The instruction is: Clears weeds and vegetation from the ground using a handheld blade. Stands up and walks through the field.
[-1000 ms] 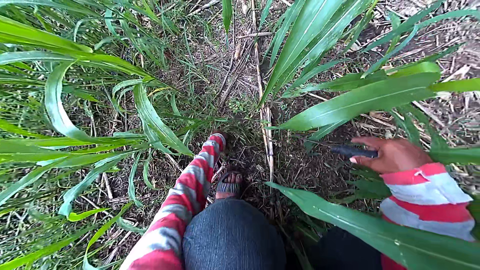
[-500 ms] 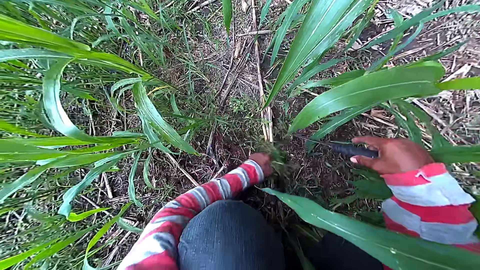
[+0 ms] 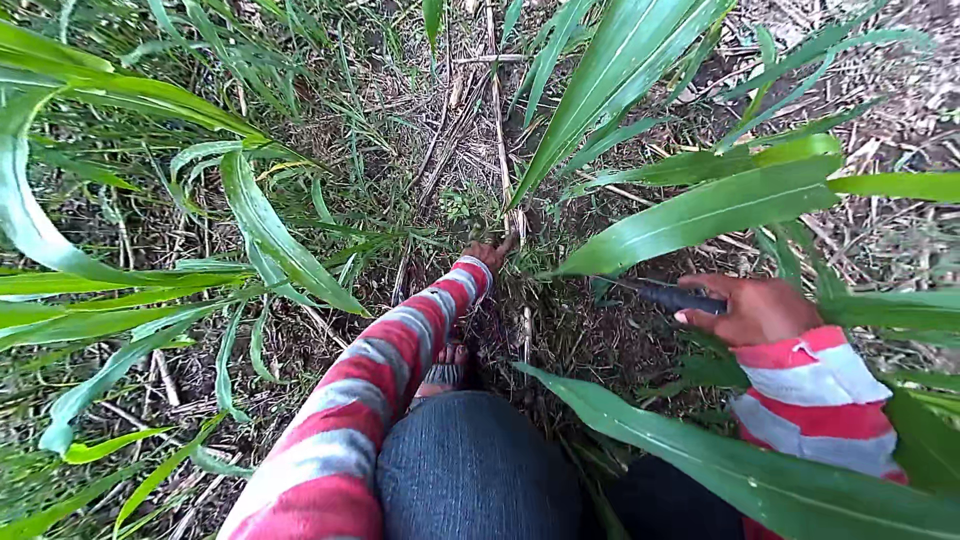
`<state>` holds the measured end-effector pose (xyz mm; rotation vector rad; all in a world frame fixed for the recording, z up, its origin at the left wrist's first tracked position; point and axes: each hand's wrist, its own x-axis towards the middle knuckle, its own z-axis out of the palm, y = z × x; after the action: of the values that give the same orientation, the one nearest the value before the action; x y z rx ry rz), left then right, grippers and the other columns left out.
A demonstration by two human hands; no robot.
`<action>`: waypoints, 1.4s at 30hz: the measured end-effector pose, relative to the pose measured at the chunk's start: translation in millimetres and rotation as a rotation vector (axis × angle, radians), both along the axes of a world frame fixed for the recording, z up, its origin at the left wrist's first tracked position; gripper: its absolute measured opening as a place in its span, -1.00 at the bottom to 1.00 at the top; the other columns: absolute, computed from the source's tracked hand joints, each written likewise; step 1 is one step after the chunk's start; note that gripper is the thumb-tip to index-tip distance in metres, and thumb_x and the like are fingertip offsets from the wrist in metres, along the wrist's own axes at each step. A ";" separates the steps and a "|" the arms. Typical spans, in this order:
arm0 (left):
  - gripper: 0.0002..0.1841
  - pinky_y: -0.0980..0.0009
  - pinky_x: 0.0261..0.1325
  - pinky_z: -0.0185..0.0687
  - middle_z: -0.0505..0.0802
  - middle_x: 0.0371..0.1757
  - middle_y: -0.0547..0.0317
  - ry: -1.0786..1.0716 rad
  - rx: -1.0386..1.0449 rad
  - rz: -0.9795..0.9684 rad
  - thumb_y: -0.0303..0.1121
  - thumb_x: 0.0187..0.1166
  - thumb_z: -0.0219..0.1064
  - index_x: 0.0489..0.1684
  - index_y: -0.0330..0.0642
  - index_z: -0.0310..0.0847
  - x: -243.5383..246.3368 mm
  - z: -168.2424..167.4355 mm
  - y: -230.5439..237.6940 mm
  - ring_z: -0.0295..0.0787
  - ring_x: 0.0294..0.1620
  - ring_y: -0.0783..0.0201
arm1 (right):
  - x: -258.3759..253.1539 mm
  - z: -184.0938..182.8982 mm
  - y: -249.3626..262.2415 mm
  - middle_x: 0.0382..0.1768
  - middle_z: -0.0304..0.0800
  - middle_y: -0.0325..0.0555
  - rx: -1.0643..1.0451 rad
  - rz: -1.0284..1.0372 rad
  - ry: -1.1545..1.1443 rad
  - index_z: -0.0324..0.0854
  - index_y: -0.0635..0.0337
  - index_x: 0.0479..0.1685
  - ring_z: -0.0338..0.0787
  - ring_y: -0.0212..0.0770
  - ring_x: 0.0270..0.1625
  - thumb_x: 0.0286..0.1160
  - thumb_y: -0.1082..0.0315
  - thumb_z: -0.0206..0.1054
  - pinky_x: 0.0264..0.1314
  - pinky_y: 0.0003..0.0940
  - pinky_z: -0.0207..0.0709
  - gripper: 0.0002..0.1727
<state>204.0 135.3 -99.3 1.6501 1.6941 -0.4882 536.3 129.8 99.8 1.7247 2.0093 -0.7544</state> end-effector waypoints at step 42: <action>-0.23 -0.37 0.24 0.64 0.32 0.84 -0.27 -0.029 -0.003 -0.150 -0.56 0.59 0.33 0.88 -0.20 0.13 24.4 1.5 -49.2 0.51 0.59 -0.46 | 0.0 0.7 3.0 -0.01 0.87 0.39 0.048 0.087 0.011 0.66 -0.07 0.51 0.80 0.54 0.01 0.45 0.08 0.54 0.00 0.60 0.48 -0.42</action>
<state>228.4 86.1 -97.8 1.7813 1.5554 -0.5359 536.3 132.8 100.6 1.6504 2.1110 -0.6944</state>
